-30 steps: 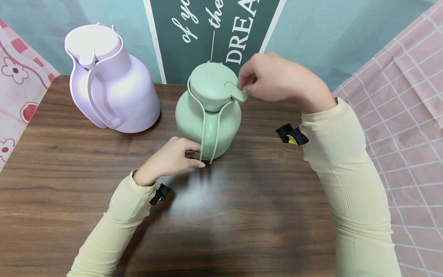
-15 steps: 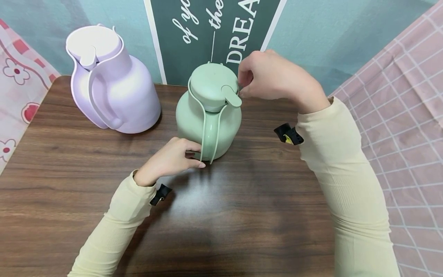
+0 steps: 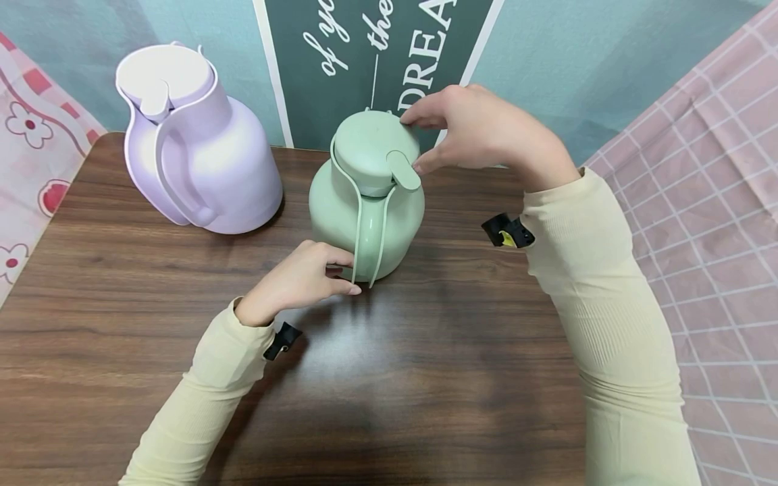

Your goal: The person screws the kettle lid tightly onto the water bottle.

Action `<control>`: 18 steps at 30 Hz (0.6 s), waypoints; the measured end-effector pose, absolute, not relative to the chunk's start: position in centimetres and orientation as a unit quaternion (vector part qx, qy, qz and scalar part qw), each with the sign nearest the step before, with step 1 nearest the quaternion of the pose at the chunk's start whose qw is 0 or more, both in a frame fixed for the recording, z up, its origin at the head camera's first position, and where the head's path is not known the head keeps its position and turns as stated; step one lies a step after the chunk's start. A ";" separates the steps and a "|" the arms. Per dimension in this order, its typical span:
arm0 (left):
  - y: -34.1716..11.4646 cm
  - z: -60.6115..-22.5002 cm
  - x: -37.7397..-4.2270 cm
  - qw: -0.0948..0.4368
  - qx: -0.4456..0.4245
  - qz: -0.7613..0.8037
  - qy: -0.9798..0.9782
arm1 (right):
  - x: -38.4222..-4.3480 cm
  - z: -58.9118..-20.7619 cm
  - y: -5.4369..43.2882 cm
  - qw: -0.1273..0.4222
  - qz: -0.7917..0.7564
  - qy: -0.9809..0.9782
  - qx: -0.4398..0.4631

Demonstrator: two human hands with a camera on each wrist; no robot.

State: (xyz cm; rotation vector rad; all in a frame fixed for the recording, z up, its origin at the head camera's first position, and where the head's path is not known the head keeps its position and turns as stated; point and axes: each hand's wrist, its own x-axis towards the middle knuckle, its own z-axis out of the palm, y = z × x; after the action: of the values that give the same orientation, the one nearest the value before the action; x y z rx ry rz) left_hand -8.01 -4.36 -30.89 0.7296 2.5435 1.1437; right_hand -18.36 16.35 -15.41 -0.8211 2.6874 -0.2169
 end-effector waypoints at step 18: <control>-4.4 -30.9 -8.0 0.129 0.249 0.402 0.872 | -17.1 -15.3 16.1 0.154 -0.105 0.953 -0.238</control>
State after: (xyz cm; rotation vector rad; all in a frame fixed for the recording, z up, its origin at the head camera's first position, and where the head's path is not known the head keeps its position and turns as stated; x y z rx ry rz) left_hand -7.97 -4.40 -30.93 0.7252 2.5339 1.1674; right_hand -17.13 16.12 -15.32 -0.6828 2.7329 -0.3021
